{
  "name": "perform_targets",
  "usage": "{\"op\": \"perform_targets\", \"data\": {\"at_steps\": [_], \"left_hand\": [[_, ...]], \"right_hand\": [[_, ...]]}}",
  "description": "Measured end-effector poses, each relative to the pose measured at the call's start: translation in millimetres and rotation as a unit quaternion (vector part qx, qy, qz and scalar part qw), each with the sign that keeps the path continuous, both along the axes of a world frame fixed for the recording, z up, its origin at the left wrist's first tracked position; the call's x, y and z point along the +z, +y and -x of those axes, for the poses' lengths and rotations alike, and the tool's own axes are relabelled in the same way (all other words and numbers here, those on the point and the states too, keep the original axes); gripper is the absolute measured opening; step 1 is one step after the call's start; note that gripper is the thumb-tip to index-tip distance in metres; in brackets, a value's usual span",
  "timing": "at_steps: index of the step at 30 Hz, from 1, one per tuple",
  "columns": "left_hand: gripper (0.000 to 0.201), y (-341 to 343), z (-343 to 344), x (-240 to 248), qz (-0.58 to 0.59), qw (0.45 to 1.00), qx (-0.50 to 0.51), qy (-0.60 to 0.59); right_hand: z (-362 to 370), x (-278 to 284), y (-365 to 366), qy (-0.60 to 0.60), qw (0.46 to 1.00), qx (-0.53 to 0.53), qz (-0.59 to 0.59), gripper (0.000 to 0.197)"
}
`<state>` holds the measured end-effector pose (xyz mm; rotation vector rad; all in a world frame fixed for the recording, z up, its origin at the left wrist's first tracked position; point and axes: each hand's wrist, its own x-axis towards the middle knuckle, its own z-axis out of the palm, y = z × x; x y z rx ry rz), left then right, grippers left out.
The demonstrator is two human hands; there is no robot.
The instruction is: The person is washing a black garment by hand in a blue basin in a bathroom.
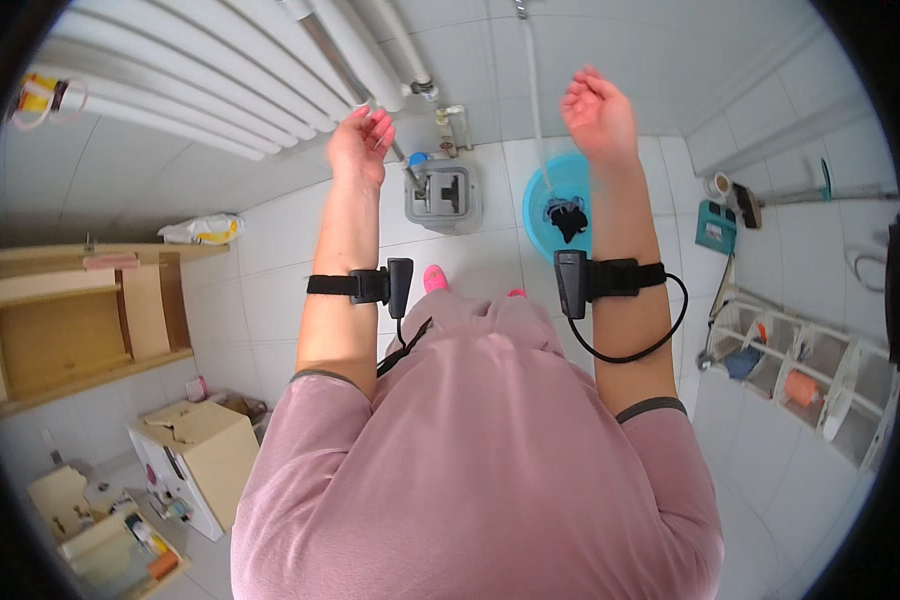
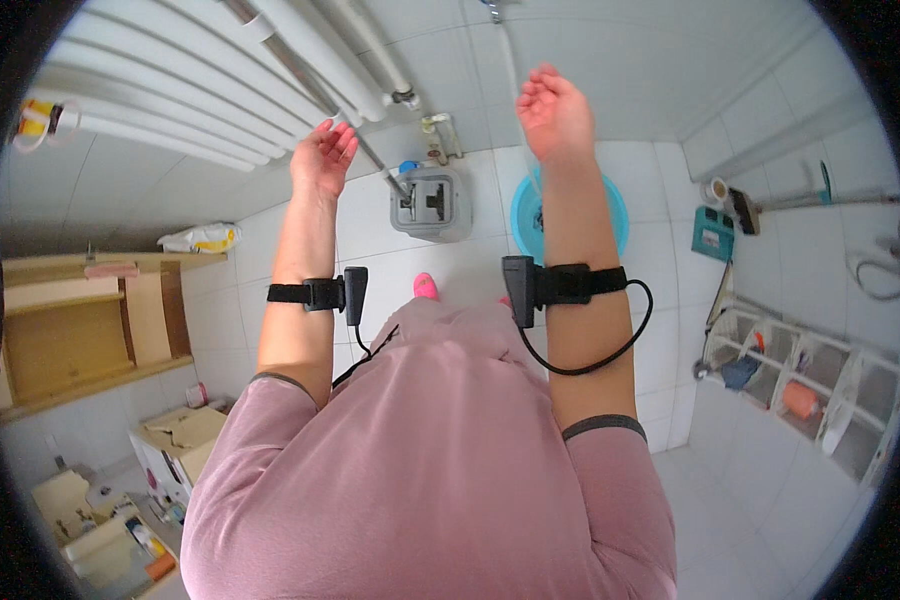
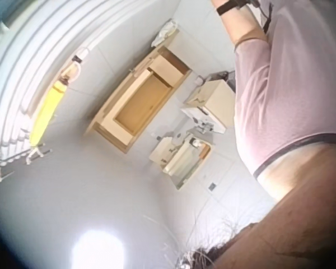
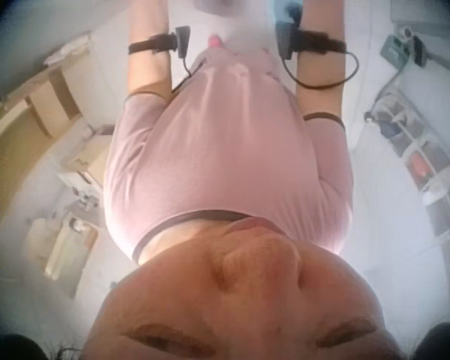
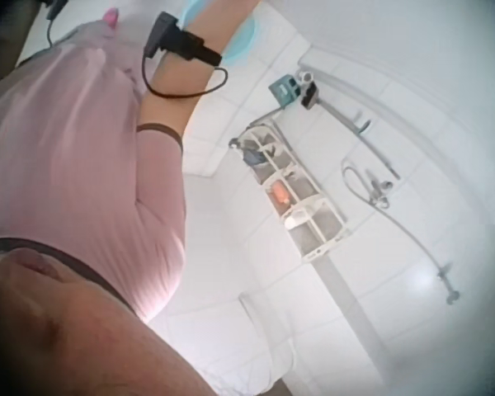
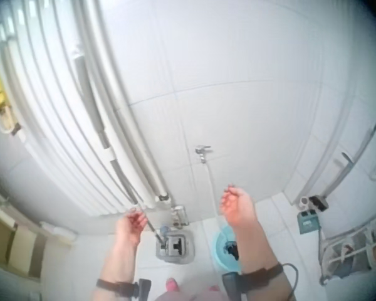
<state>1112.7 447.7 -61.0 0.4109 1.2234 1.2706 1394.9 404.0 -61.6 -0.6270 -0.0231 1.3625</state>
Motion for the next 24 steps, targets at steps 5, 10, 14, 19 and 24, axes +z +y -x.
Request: {"op": "perform_targets", "data": {"at_steps": [5, 10, 14, 19, 24], "left_hand": [[0.024, -4, 24, 0, -0.007, 0.998, -0.004, 0.058], [0.022, -4, 62, -32, 0.025, 0.994, -0.024, 0.106], [0.023, -7, 91, -83, 0.118, 0.992, 0.024, 0.032], [0.026, -7, 95, -104, 0.185, 0.982, 0.026, 0.003], [0.028, 7, 107, -100, 0.119, 0.992, -0.028, -0.039]], "right_hand": [[88, 37, 41, -0.328, 0.927, 0.183, -0.021, 0.03], [137, 24, 72, -0.498, 0.789, 0.356, -0.047, 0.04], [175, -3, 82, -0.578, 0.749, 0.319, -0.065, 0.046], [197, -36, 104, -0.662, 0.693, 0.26, -0.118, 0.042], [221, -21, 107, -0.77, 0.551, 0.295, -0.129, 0.034]]}}
